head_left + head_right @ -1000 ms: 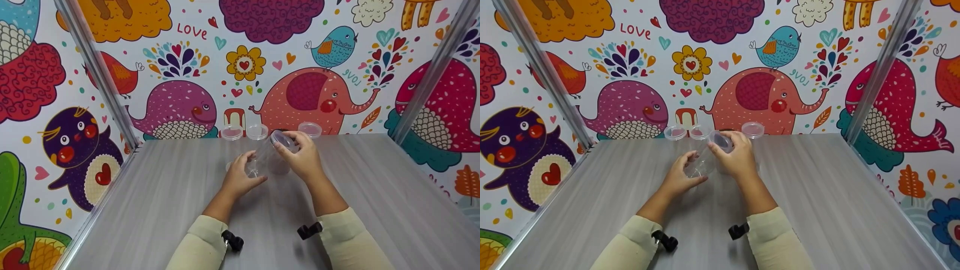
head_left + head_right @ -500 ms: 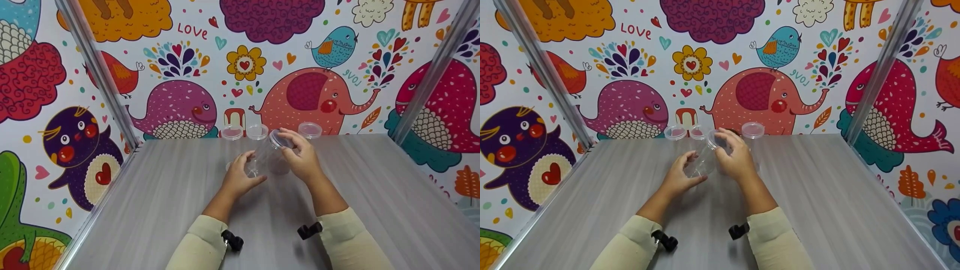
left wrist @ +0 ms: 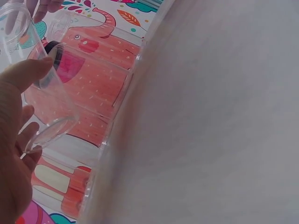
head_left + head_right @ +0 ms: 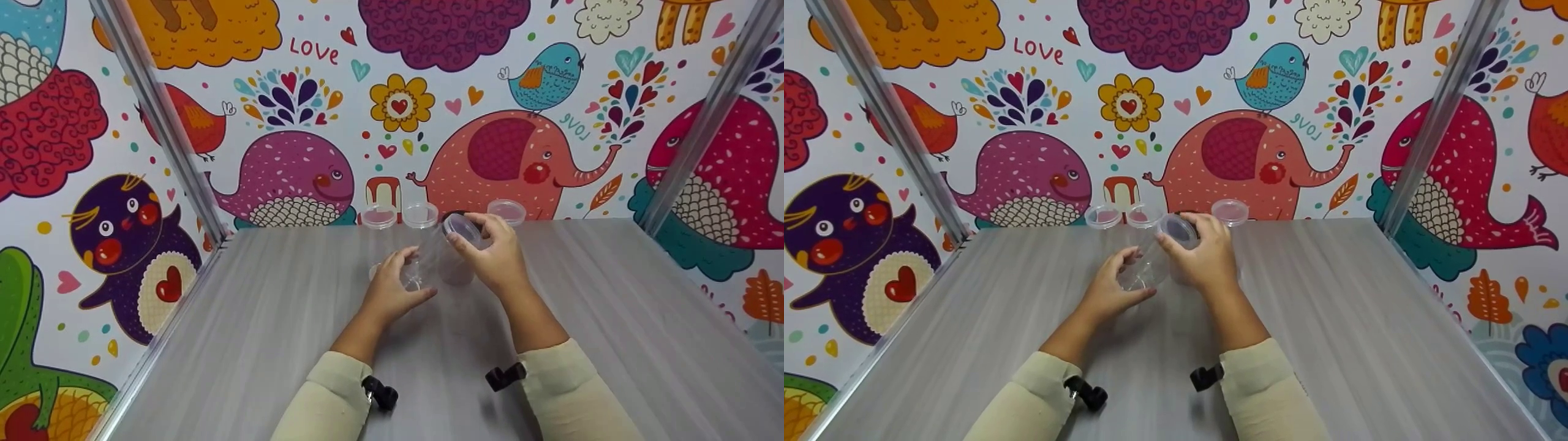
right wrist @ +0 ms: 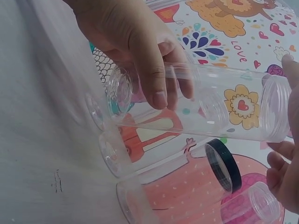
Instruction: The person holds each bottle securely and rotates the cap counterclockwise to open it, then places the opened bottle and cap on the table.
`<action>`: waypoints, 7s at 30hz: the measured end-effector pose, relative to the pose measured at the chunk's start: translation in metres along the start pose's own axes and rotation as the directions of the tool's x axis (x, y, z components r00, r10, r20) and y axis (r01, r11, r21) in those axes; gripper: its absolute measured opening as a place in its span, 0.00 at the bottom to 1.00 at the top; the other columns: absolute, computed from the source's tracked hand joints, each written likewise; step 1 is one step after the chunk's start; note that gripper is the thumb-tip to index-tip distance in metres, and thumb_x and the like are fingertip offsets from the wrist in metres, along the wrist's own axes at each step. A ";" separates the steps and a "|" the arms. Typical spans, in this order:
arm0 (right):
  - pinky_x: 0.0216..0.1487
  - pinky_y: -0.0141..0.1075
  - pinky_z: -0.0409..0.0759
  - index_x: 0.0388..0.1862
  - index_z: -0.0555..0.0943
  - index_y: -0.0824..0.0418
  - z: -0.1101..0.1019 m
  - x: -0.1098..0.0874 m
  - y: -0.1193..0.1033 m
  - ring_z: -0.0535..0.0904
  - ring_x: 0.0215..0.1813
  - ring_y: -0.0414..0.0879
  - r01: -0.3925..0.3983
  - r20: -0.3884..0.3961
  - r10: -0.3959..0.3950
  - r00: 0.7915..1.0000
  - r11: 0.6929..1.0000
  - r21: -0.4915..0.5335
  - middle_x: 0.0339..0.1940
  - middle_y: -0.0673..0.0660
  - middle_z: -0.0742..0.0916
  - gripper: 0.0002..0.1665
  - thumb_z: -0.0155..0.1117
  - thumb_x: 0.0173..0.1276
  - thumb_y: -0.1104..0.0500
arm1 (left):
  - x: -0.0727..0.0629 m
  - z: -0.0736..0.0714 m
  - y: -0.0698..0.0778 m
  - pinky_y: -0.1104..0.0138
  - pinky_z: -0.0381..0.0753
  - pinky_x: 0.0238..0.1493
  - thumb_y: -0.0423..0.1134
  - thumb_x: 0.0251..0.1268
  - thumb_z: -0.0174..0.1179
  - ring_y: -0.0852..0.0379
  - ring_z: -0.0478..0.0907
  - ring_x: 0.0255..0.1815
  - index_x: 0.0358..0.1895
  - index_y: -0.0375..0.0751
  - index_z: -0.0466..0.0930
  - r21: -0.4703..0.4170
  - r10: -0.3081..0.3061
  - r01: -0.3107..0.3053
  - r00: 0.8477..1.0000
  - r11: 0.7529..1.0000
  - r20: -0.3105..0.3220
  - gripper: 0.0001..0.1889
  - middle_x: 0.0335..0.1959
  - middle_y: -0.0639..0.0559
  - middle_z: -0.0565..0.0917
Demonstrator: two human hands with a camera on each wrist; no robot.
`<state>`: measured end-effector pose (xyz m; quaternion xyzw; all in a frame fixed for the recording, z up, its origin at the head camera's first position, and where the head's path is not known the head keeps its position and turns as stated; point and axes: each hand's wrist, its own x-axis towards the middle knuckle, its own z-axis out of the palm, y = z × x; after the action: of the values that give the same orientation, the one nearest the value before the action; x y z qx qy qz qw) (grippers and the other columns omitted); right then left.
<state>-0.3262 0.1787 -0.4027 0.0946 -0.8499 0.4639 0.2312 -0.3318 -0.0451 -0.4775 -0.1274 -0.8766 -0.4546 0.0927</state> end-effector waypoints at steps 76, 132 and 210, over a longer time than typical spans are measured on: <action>0.72 0.62 0.80 0.67 0.84 0.45 0.000 -0.002 0.001 0.76 0.73 0.57 0.051 0.028 -0.051 0.998 0.999 -0.006 0.70 0.55 0.84 0.30 0.74 0.69 0.37 | 0.000 0.002 0.001 0.43 0.78 0.75 0.56 0.50 0.83 0.52 0.75 0.75 0.77 0.62 0.70 -0.011 -0.020 0.020 1.000 1.000 0.001 0.48 0.73 0.55 0.79; 0.56 0.23 0.86 0.80 0.68 0.43 -0.086 -0.001 0.076 0.83 0.69 0.46 -0.120 -0.155 0.157 0.975 0.967 0.224 0.76 0.51 0.74 0.47 0.80 0.67 0.48 | -0.011 -0.112 -0.079 0.43 0.72 0.76 0.39 0.56 0.81 0.41 0.76 0.70 0.73 0.40 0.68 -0.276 0.024 -0.173 0.882 0.945 -0.471 0.42 0.68 0.38 0.80; 0.87 0.63 0.56 0.90 0.44 0.64 -0.063 0.004 0.187 0.54 0.89 0.68 -0.423 0.295 0.457 0.839 0.889 -0.175 0.89 0.69 0.58 0.53 0.61 0.81 0.48 | -0.019 -0.174 -0.167 0.53 0.44 0.92 0.53 0.64 0.77 0.50 0.43 0.92 0.90 0.55 0.38 -0.450 -0.616 0.431 0.644 0.782 -0.453 0.62 0.92 0.55 0.48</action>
<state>-0.3803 0.3343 -0.5111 -0.0393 -0.8980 0.4377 -0.0219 -0.3573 -0.2830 -0.5122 0.2666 -0.7235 -0.6058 0.1964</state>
